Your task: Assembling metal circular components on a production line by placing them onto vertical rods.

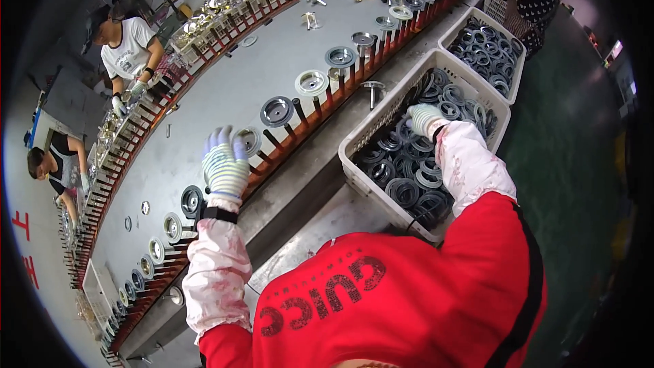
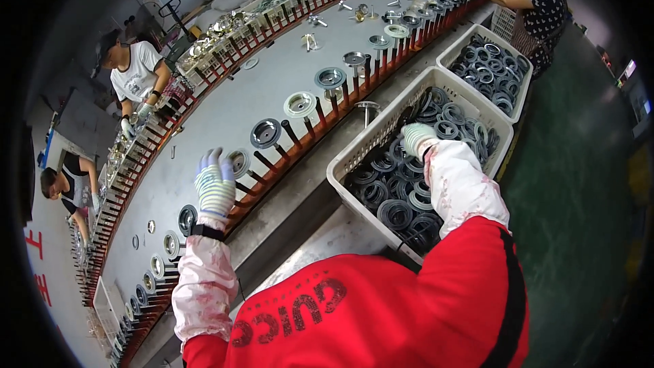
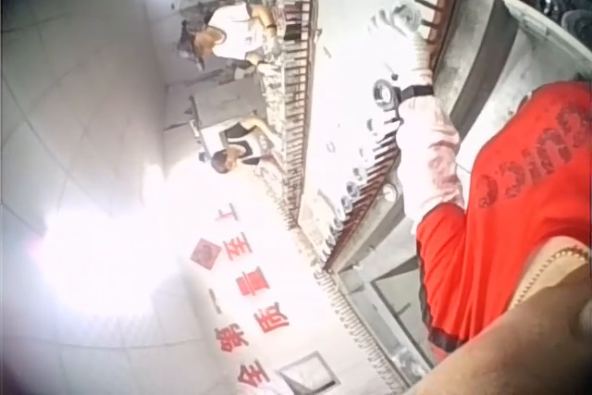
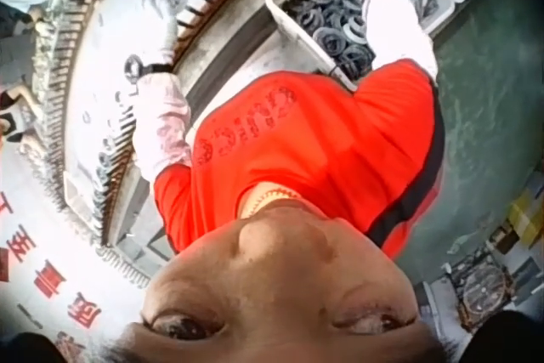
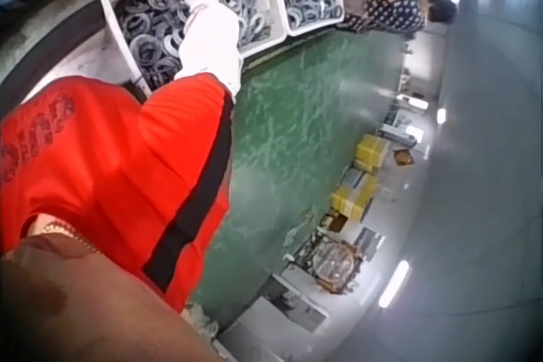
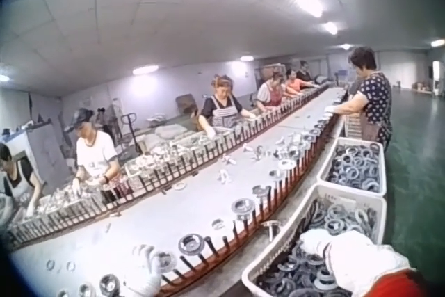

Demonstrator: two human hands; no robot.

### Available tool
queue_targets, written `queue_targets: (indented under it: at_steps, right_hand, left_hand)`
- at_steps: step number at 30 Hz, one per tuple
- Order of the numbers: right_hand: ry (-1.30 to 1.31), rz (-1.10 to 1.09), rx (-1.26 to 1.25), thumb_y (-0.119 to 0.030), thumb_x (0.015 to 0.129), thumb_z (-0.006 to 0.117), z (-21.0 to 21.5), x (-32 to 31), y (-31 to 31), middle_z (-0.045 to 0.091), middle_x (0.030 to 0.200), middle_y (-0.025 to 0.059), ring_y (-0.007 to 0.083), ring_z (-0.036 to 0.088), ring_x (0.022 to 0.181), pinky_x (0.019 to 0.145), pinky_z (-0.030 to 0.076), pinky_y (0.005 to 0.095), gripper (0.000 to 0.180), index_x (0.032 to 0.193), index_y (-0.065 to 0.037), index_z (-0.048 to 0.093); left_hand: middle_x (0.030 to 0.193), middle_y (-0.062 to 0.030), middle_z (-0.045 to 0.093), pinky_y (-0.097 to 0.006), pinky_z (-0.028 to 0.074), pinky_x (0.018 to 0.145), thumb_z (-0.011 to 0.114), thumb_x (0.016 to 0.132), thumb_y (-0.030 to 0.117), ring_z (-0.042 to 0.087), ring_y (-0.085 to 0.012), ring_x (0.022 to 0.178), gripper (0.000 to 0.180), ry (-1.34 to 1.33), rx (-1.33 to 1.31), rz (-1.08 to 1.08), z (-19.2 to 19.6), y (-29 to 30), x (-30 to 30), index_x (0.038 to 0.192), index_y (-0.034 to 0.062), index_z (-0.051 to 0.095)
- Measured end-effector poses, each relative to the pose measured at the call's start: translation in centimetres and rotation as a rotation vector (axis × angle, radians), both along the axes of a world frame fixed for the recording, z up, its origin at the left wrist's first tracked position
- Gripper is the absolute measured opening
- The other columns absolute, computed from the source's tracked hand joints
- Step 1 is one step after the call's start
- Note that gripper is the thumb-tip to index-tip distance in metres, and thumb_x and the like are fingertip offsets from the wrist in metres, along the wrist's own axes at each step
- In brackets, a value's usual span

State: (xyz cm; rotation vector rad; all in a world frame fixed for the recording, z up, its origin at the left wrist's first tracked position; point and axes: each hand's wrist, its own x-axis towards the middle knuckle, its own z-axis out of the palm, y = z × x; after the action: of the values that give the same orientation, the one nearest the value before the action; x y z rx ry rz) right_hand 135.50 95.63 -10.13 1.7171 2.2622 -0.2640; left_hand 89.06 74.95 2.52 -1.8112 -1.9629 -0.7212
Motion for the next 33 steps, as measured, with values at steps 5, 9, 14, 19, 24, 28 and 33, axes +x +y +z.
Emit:
queue_targets:
  at_steps: [5, 9, 14, 19, 24, 28, 33]
  right_hand:
    - [0.578, -0.187, 0.234, -0.045, 0.094, 0.067, 7.6, -0.1, 1.2, 0.074, 0.115, 0.0167, 0.0345, 0.069, 0.109, 0.099, 0.052, 0.0420, 0.044, 0.120, -0.010, 0.073]
    - [0.736, -0.193, 0.146, -0.048, 0.098, 0.062, 11.6, -3.8, 2.0, 0.074, 0.112, 0.0197, 0.0337, 0.070, 0.107, 0.098, 0.052, 0.0402, 0.050, 0.123, -0.006, 0.071]
    - [1.179, -0.124, 0.280, -0.035, 0.097, 0.069, 7.0, -7.9, 7.3, 0.075, 0.097, 0.0187, 0.0290, 0.073, 0.087, 0.082, 0.057, 0.0393, 0.038, 0.118, -0.003, 0.067]
    - [1.108, 0.176, 0.782, -0.023, 0.097, 0.068, 11.8, -14.8, 5.5, 0.072, 0.102, 0.0209, 0.0371, 0.070, 0.095, 0.083, 0.055, 0.0426, 0.023, 0.115, -0.008, 0.067]
    - [0.780, 0.617, 0.795, -0.016, 0.095, 0.064, 7.2, -14.4, 6.9, 0.066, 0.117, 0.0189, 0.0395, 0.062, 0.113, 0.094, 0.050, 0.0479, 0.020, 0.114, -0.010, 0.065]
    - [0.799, 0.617, 0.805, -0.015, 0.091, 0.067, 5.5, -14.8, 4.5, 0.063, 0.123, 0.0169, 0.0398, 0.059, 0.114, 0.098, 0.048, 0.0477, 0.028, 0.118, -0.010, 0.063]
    - [0.716, 0.757, 0.753, -0.017, 0.089, 0.068, 7.0, -16.1, 3.9, 0.062, 0.130, 0.0158, 0.0367, 0.057, 0.121, 0.103, 0.046, 0.0462, 0.041, 0.128, -0.008, 0.059]
  left_hand:
    - [0.125, -0.0156, 0.067, -0.053, 0.047, 0.100, 0.048, 0.102, 0.042, 0.060, -0.0387, 0.118, 0.043, -0.061, -0.367, 0.194, -1.8, 2.5, 1.1, 0.123, 0.0105, 0.069]
    - [0.115, -0.0151, 0.071, -0.050, 0.052, 0.094, 0.043, 0.103, 0.039, 0.066, -0.0380, 0.107, 0.043, -0.040, -0.505, 0.341, 0.0, 1.9, 0.1, 0.114, 0.0102, 0.073]
    - [0.113, -0.0153, 0.072, -0.049, 0.051, 0.095, 0.042, 0.103, 0.038, 0.066, -0.0385, 0.106, 0.045, -0.065, -0.401, 0.386, -1.9, -0.1, -0.9, 0.107, 0.0095, 0.077]
    - [0.110, -0.0157, 0.073, -0.049, 0.052, 0.093, 0.044, 0.103, 0.040, 0.066, -0.0385, 0.104, 0.045, -0.038, -0.367, 0.411, -2.3, -0.9, -1.1, 0.105, 0.0084, 0.077]
    - [0.108, -0.0175, 0.073, -0.050, 0.051, 0.094, 0.046, 0.103, 0.038, 0.065, -0.0400, 0.103, 0.043, -0.034, -0.269, 0.418, -3.5, -1.2, -1.0, 0.102, 0.0077, 0.076]
    - [0.108, -0.0185, 0.073, -0.049, 0.050, 0.095, 0.046, 0.103, 0.039, 0.065, -0.0417, 0.102, 0.044, -0.046, -0.289, 0.473, -2.8, -3.2, -1.5, 0.100, 0.0063, 0.076]
    - [0.111, -0.0205, 0.073, -0.048, 0.050, 0.097, 0.046, 0.103, 0.040, 0.065, -0.0420, 0.107, 0.047, -0.030, -0.274, 0.541, -3.0, -5.0, -3.6, 0.104, 0.0050, 0.077]
